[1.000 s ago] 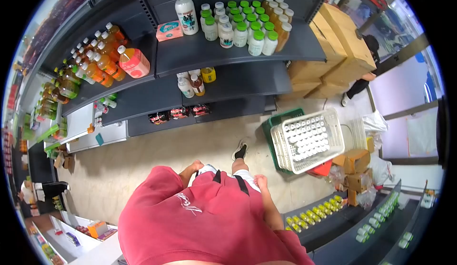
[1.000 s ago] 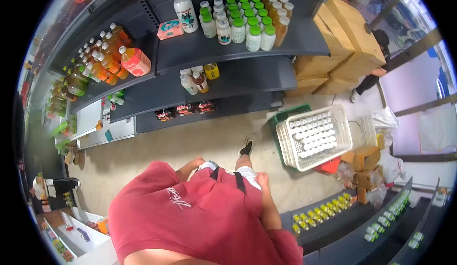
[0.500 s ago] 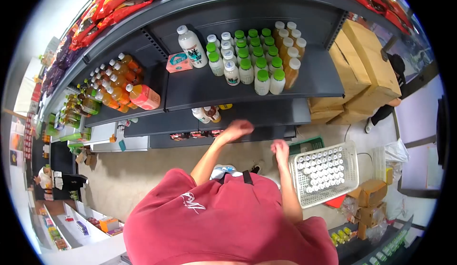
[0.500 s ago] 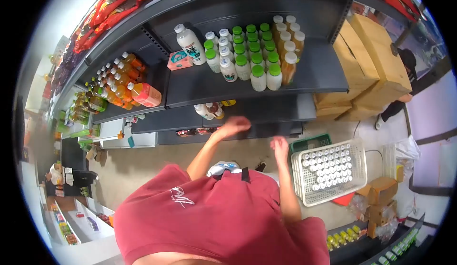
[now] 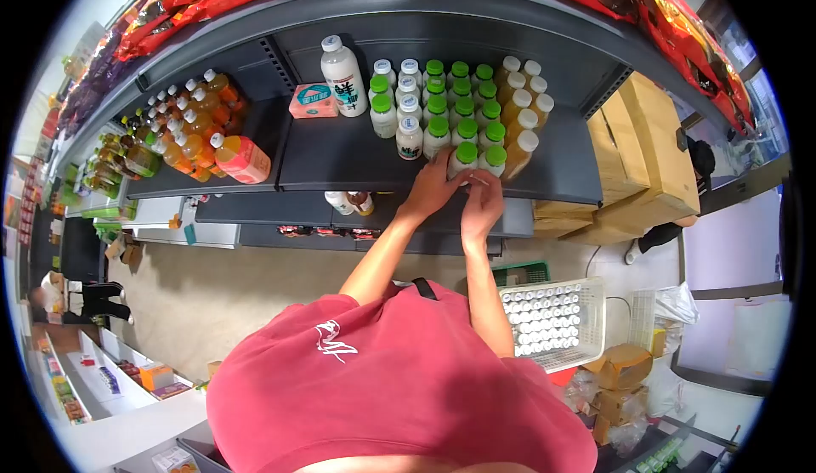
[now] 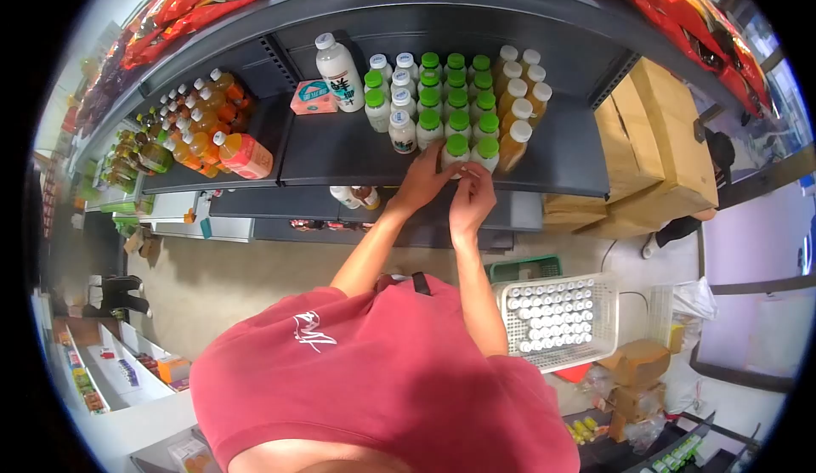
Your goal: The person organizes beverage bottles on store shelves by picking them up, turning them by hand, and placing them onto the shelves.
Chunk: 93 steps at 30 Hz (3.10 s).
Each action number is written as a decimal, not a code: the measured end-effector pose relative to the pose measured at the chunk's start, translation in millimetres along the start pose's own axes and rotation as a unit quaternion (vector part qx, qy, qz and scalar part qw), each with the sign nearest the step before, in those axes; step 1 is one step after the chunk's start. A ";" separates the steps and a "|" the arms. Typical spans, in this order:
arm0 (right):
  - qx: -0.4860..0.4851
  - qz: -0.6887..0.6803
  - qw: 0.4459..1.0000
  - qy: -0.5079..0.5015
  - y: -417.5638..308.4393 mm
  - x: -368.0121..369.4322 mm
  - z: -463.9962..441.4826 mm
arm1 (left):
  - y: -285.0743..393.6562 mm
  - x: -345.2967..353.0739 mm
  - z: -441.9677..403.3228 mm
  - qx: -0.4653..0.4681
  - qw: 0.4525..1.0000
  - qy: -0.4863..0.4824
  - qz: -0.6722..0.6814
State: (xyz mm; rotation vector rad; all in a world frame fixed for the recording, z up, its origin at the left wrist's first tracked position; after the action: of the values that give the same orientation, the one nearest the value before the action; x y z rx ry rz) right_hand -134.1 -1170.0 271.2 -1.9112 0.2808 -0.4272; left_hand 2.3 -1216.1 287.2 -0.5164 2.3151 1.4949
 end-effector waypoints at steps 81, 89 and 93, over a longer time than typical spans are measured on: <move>-0.192 0.071 0.892 0.403 -360.3 -107.3 471.5 | 339.5 -138.9 412.5 0.232 0.696 -0.400 0.548; -0.271 0.188 0.797 0.506 -431.8 -130.2 643.5 | 389.9 -169.8 579.1 0.263 0.539 -0.559 0.573; -0.301 0.319 0.717 0.542 -472.3 -118.2 707.0 | 408.9 -194.6 640.0 0.241 0.450 -0.603 0.613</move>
State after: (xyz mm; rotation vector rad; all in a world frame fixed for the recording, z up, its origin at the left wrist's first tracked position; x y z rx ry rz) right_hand 53.5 -353.3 457.0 -1.7535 2.0026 -1.0243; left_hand 32.9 -450.3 452.3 2.0692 1.3442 0.6761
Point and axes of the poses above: each hand's wrist, its own z-axis away from the middle knuckle, its own x-axis out of the palm, y = z × x, the point moved 8 cm from there along -z, towards the middle knuckle
